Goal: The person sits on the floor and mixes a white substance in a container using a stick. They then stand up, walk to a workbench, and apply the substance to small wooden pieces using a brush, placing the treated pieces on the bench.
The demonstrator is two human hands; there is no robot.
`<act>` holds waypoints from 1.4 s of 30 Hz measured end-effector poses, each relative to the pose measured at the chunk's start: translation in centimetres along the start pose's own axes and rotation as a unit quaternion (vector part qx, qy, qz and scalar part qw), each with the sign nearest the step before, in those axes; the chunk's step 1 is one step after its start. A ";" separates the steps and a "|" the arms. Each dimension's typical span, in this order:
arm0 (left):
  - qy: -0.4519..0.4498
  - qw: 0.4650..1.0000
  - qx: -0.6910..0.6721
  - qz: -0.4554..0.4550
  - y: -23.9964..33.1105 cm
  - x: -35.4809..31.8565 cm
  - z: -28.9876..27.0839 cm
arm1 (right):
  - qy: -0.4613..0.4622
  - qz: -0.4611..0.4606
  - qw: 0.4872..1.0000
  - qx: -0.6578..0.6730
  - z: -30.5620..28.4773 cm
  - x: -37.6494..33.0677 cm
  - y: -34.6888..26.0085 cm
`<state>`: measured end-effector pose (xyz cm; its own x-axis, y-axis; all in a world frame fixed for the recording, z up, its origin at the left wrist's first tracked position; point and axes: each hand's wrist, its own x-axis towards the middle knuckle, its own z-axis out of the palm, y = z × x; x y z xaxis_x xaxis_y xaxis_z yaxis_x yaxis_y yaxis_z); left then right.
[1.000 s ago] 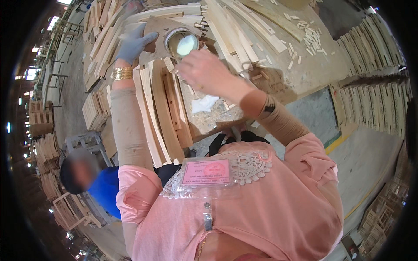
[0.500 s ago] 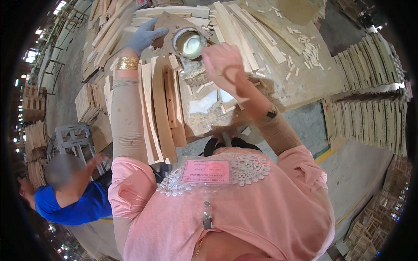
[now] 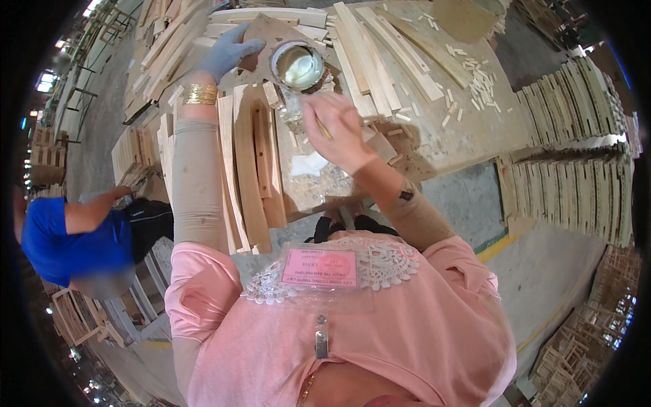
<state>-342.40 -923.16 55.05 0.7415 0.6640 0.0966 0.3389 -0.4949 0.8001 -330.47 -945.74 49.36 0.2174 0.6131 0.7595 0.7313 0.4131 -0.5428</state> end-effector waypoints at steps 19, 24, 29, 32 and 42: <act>-0.005 1.000 -0.005 0.016 -1.5 0.0 -0.5 | -0.186 -0.011 0.966 -0.181 -3.1 0.7 1.8; -0.002 1.000 -0.006 0.031 -1.9 0.7 0.1 | 0.015 -0.114 0.993 0.004 0.6 0.7 4.3; -0.010 1.000 0.014 0.005 -1.9 0.8 -0.3 | -0.102 -0.060 0.983 -0.141 -1.9 0.4 2.8; -0.011 1.000 0.005 0.019 -2.2 1.0 -0.4 | -0.043 -0.097 0.993 -0.061 -0.6 0.3 1.4; 0.020 0.999 0.031 0.020 -0.8 0.7 0.3 | 0.007 -0.018 0.999 0.046 0.4 0.5 3.4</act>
<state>-342.00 -922.52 54.32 0.7320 0.6641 0.1524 0.3456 -0.5546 0.7569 -328.17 -943.79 47.74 0.2009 0.5872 0.7841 0.6761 0.4962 -0.5447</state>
